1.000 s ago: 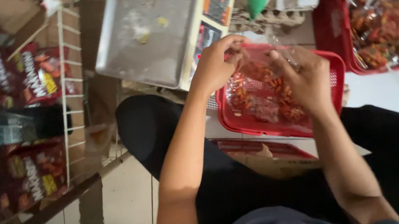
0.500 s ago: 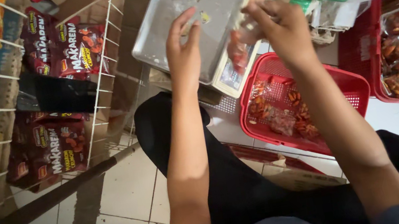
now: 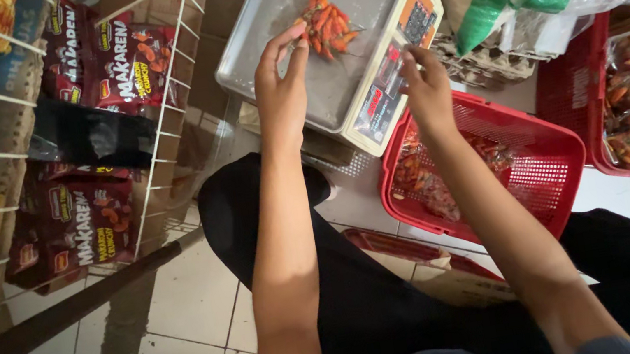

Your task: The person sits on the floor and repeatedly weighs small portions of red snacks on a digital scale. They then transfer the snacks into clear plastic bags, tie the bags shut by hand, and place the finished packages into a red basket.

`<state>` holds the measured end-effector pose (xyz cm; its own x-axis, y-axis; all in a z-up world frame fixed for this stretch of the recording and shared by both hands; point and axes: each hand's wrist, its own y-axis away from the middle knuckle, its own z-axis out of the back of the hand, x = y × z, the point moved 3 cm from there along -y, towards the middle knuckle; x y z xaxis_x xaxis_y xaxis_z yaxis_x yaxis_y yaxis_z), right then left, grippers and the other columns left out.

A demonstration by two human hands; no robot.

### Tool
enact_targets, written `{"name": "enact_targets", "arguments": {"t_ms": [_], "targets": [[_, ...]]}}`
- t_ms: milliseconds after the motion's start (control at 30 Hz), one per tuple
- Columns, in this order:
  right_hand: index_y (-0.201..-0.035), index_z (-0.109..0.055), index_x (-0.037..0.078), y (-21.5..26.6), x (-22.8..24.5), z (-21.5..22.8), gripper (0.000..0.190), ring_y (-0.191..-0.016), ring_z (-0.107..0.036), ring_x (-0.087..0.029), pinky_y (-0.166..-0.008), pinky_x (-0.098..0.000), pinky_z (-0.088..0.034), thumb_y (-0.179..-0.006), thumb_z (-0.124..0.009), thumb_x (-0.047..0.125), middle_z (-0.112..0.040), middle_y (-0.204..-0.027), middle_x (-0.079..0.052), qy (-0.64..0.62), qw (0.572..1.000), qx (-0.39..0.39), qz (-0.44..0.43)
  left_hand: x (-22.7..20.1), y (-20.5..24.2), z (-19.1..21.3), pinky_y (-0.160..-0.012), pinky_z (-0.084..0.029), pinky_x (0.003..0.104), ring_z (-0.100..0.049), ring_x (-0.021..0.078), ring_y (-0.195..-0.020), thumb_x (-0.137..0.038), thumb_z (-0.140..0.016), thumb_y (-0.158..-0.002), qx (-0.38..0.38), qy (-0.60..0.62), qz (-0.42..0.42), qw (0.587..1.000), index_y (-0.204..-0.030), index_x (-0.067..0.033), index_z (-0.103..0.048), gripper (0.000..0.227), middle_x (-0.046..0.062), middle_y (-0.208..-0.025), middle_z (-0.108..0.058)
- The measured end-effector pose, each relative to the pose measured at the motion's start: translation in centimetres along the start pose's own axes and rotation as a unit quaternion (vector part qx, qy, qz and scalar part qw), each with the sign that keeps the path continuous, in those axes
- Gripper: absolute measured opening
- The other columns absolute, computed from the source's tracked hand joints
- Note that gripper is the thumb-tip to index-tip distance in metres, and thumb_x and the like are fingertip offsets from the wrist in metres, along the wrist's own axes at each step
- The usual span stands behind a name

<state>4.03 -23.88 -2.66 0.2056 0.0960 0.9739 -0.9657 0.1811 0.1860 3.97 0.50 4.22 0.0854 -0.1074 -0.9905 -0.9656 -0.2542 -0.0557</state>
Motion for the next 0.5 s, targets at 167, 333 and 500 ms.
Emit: {"name": "enact_targets", "arguments": {"t_ms": [167,333,500], "targets": [[-0.133,-0.059,0.004,1.0,-0.9,2.8,0.028,-0.102,-0.065,-0.013,-0.080,-0.0275,-0.057,-0.107,-0.056,0.015,-0.063,-0.124,-0.006,-0.020,0.999,-0.036,0.022,1.8,-0.1,-0.1,-0.112,-0.047,0.035,-0.065,0.0202,-0.126,-0.012,-0.064,-0.104,0.013,0.051,0.019,0.998,-0.125,-0.0048,-0.070,0.024,0.009,-0.133,-0.072],[-0.123,-0.067,0.001,1.1,-1.3,5.4,0.022,-0.091,-0.068,-0.013,-0.074,-0.0260,-0.057,-0.107,-0.056,0.011,-0.072,-0.117,-0.006,-0.081,0.996,-0.024,0.004,2.3,0.2,-1.7,-0.102,-0.050,0.036,-0.069,0.0212,-0.117,-0.025,-0.063,-0.103,0.073,0.085,0.085,0.990,-0.126,-0.0086,-0.070,0.029,0.006,-0.129,-0.074],[-0.123,-0.067,0.003,2.2,-0.9,7.3,0.022,-0.090,-0.072,-0.014,-0.073,-0.0250,-0.057,-0.108,-0.053,0.011,-0.072,-0.112,-0.005,-0.136,0.990,-0.033,-0.028,1.3,0.7,-2.9,-0.097,-0.051,0.037,-0.071,0.0215,-0.113,-0.034,-0.065,-0.101,0.077,0.059,0.108,0.989,-0.125,-0.0114,-0.072,0.033,0.004,-0.127,-0.075]]}}
